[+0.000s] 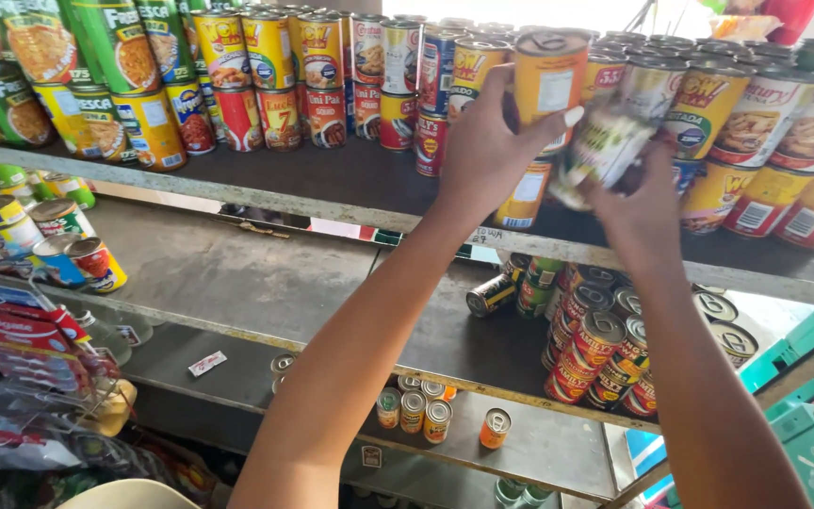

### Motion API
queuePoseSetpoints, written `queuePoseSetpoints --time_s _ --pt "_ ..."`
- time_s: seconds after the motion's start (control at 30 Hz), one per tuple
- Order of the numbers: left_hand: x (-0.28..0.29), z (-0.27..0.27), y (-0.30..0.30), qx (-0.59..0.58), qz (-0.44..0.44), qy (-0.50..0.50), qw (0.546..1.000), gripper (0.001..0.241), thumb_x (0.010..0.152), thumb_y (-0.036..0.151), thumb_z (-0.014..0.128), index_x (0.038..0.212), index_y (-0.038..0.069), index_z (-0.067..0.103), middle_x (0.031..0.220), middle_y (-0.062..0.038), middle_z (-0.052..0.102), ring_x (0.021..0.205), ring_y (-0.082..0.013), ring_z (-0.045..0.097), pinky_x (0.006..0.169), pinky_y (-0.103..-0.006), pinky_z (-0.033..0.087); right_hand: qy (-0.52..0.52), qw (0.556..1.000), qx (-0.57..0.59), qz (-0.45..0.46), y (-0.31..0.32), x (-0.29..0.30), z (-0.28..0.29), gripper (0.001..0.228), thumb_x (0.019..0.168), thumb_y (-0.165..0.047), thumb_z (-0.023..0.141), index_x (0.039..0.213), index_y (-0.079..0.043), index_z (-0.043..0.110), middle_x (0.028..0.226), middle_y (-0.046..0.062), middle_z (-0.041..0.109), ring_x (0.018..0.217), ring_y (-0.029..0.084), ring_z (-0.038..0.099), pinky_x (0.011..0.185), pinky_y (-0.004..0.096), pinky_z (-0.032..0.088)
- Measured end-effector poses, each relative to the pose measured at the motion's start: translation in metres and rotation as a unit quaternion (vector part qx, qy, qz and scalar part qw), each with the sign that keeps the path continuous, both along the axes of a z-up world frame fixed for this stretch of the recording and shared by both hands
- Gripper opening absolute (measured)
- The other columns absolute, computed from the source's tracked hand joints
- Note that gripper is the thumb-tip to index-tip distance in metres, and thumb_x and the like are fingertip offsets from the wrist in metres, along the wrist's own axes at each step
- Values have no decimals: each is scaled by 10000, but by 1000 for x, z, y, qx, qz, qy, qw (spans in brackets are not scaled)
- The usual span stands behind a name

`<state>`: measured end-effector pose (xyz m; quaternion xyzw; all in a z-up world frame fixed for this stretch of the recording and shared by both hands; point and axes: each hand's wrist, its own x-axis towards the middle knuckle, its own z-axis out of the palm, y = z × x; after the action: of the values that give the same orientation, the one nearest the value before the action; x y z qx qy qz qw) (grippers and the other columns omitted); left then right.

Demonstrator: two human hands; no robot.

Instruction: Organizing and stocking various canned goods on grocery store shelves.

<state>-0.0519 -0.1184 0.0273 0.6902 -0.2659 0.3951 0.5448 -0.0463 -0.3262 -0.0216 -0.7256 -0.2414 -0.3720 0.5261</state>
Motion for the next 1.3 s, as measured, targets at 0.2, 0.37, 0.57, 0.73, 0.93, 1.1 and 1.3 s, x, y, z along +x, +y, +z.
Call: queuePoseSetpoints --time_s 0.2,0.37,0.57,0.73,0.93,1.1,1.3 --pt "28 -17 -10 34 76 -93 992 666 781 403 842 1275 33 591 1128 -139 683 1032 -275 693 887 -391 550 112 992 -47 -38 -2 -12 -4 608 828 -109 813 1311 3 462 1206 125 702 1112 201 712 912 330 565" --pt "35 -21 -3 61 161 -87 981 650 803 394 865 1267 22 603 1208 -157 635 1151 -337 592 1007 -452 470 114 983 -120 -78 8 -25 3 731 709 -148 905 1275 23 473 1166 175 694 1072 245 694 904 364 541" --pt "24 -11 -1 -15 20 -1 1000 684 771 399 822 1215 3 484 1088 -141 701 1014 -254 745 872 -393 583 153 965 -173 -123 11 -23 7 738 710 -225 883 1296 21 507 1156 182 715 1055 269 706 914 400 518" --pt "49 -26 -4 47 41 -50 997 642 851 418 829 1226 13 501 1184 -183 687 1112 -278 701 954 -410 550 164 952 -209 -150 10 -19 6 690 746 -282 874 1244 52 532 1137 219 712 1053 313 710 911 432 525" --pt "31 -38 -4 75 85 1 994 779 865 453 808 1407 10 464 1304 -233 556 1211 -337 578 1017 -427 510 167 942 -237 -171 7 -18 6 714 762 -364 860 1217 79 532 1109 258 702 1075 374 685 914 469 508" --pt "41 -66 -2 28 -14 0 1000 819 803 377 834 1353 -60 414 1274 -254 632 1206 -316 633 990 -399 528 167 935 -250 -187 7 -18 4 722 761 -392 847 1218 72 536 1104 263 698 1103 393 656 936 484 491" --pt "61 -62 45 90 -217 105 966 696 902 363 796 1405 -45 541 1241 -125 730 1159 -202 708 1012 -347 570 148 935 -259 -191 -2 -7 -4 735 768 -388 846 1255 63 530 1128 265 698 1131 414 636 961 494 473"
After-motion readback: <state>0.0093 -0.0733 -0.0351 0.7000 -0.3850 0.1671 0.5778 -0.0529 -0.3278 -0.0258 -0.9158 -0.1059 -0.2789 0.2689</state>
